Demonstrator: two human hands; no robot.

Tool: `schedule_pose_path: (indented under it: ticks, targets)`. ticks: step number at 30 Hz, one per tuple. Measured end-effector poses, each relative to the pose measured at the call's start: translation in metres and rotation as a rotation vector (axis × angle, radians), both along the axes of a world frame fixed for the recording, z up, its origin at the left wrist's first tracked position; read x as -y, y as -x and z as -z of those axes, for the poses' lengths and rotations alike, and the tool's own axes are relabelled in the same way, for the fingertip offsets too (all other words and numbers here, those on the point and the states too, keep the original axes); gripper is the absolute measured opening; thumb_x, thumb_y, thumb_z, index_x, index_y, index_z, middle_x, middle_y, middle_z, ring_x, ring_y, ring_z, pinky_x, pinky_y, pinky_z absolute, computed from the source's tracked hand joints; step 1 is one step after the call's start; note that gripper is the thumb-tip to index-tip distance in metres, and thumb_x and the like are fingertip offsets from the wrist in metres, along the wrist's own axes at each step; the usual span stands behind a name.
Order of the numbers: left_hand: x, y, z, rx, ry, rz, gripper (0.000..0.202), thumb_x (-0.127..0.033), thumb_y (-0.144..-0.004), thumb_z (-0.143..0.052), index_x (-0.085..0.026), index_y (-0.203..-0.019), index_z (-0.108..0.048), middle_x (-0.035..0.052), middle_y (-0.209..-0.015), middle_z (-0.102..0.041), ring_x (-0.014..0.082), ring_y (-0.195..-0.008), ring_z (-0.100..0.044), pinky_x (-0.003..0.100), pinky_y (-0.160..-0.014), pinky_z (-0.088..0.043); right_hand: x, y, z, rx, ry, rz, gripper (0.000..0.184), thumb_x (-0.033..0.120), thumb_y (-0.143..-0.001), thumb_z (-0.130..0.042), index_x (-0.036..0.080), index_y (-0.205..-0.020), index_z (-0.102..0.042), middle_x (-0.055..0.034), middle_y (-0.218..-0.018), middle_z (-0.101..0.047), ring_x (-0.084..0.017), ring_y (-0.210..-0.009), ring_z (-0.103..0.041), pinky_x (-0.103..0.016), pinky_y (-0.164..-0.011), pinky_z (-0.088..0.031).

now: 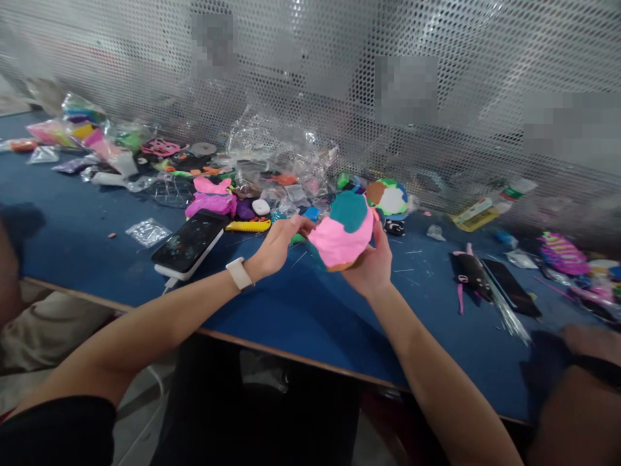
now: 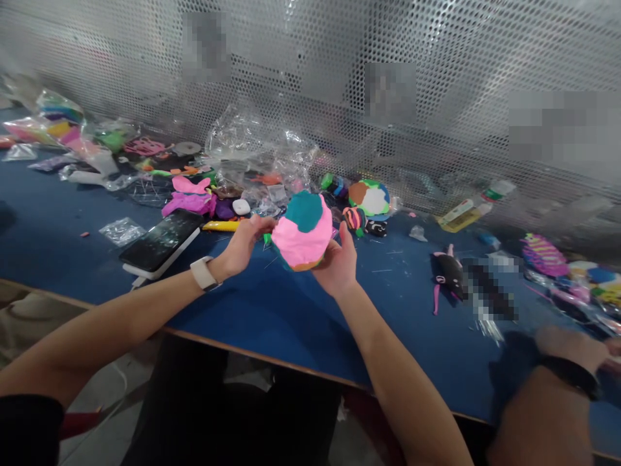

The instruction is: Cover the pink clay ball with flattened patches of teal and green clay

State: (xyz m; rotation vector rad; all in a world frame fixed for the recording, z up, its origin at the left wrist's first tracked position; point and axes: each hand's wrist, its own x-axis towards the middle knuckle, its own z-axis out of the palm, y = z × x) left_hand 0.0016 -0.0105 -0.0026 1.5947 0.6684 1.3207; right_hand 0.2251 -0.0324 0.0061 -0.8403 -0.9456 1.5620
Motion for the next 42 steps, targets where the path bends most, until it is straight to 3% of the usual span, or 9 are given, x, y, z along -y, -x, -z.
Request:
schedule_pose_path:
  ticks: [6, 10, 14, 20, 25, 30, 34, 37, 42]
  targets:
    - [-0.031, 0.012, 0.0, -0.086, 0.054, -0.129, 0.061, -0.066, -0.117, -0.042, -0.02, -0.098, -0.078, 0.0102, -0.095, -0.082, 0.0235, -0.091, -0.077, 0.04, -0.091, -0.063, -0.005, -0.016, -0.005, 0.163, 0.156, -0.178, 0.068, 0.093, -0.087, -0.074, 0.027, -0.102, -0.084, -0.0082, -0.091, -0.087, -0.032, -0.098, -0.084, -0.044, -0.094, -0.069]
    - [-0.039, 0.021, 0.002, -0.569, -0.167, -0.326, 0.014, -0.025, -0.104, -0.063, -0.02, -0.106, -0.075, 0.0096, -0.107, -0.083, 0.0275, -0.102, -0.077, 0.044, -0.099, -0.059, -0.007, -0.029, 0.0, 0.387, 0.287, -0.465, 0.092, 0.107, -0.083, -0.064, 0.017, -0.072, -0.081, -0.0101, -0.066, -0.078, -0.021, -0.059, -0.072, -0.032, -0.066, -0.063]
    - [-0.035, 0.02, 0.007, -0.898, -0.346, -0.412, 0.012, -0.017, -0.1, -0.067, -0.02, -0.109, -0.075, 0.0128, -0.118, -0.083, 0.0355, -0.116, -0.074, 0.053, -0.105, -0.056, -0.006, -0.03, 0.008, 0.564, 0.351, -0.613, 0.103, 0.112, -0.085, -0.05, 0.015, -0.073, -0.082, -0.0097, -0.059, -0.074, -0.018, -0.05, -0.063, -0.03, -0.051, -0.052]
    - [-0.039, 0.02, 0.014, -0.888, -0.354, -0.4, 0.013, -0.016, -0.101, -0.066, -0.021, -0.11, -0.074, 0.0115, -0.116, -0.082, 0.0333, -0.115, -0.074, 0.052, -0.106, -0.058, -0.003, -0.019, 0.01, 0.662, 0.404, -0.505, 0.093, 0.11, -0.077, -0.066, 0.019, -0.076, -0.082, -0.0055, -0.062, -0.074, -0.012, -0.045, -0.055, -0.025, -0.039, -0.032]
    - [-0.04, 0.02, 0.017, -0.878, -0.354, -0.335, 0.017, -0.021, -0.098, -0.073, -0.02, -0.115, -0.072, 0.0123, -0.12, -0.08, 0.0335, -0.119, -0.073, 0.053, -0.112, -0.057, 0.006, -0.014, 0.005, 0.39, 0.282, -0.669, 0.091, 0.107, -0.08, -0.066, 0.017, -0.082, -0.083, -0.0106, -0.078, -0.083, -0.022, -0.068, -0.078, -0.03, -0.066, -0.061]
    - [-0.041, 0.02, 0.019, -0.854, -0.365, -0.307, 0.017, -0.023, -0.101, -0.07, -0.02, -0.118, -0.071, 0.0127, -0.123, -0.078, 0.0326, -0.121, -0.072, 0.053, -0.113, -0.057, 0.017, -0.003, 0.002, 0.22, 0.158, -0.745, 0.08, 0.095, -0.086, -0.073, 0.017, -0.096, -0.086, -0.011, -0.096, -0.088, -0.027, -0.095, -0.085, -0.035, -0.087, -0.065]
    - [-0.046, 0.023, 0.021, -0.839, -0.365, -0.294, 0.016, -0.023, -0.102, -0.07, -0.018, -0.117, -0.071, 0.0139, -0.124, -0.078, 0.0322, -0.12, -0.072, 0.052, -0.113, -0.057, 0.017, 0.006, 0.008, 0.216, 0.265, -0.636, 0.057, 0.073, -0.095, -0.084, 0.018, -0.083, -0.083, -0.0082, -0.086, -0.086, -0.021, -0.082, -0.082, -0.03, -0.079, -0.064]
    - [-0.047, 0.024, 0.022, -0.842, -0.368, -0.283, 0.015, -0.023, -0.102, -0.07, -0.019, -0.117, -0.071, 0.0132, -0.123, -0.078, 0.0318, -0.119, -0.072, 0.052, -0.113, -0.057, 0.015, 0.011, 0.012, 0.204, 0.34, -0.484, 0.045, 0.056, -0.08, -0.104, 0.019, -0.075, -0.078, -0.0039, -0.075, -0.083, -0.016, -0.065, -0.075, -0.025, -0.066, -0.061]
    - [-0.048, 0.023, 0.023, -0.87, -0.366, -0.275, 0.016, -0.026, -0.104, -0.068, -0.019, -0.118, -0.071, 0.0139, -0.124, -0.078, 0.0327, -0.122, -0.071, 0.052, -0.114, -0.057, 0.013, 0.016, 0.013, 0.16, 0.36, -0.45, 0.048, 0.056, -0.07, -0.11, 0.02, -0.07, -0.077, -0.0021, -0.071, -0.081, -0.016, -0.063, -0.073, -0.024, -0.063, -0.06]
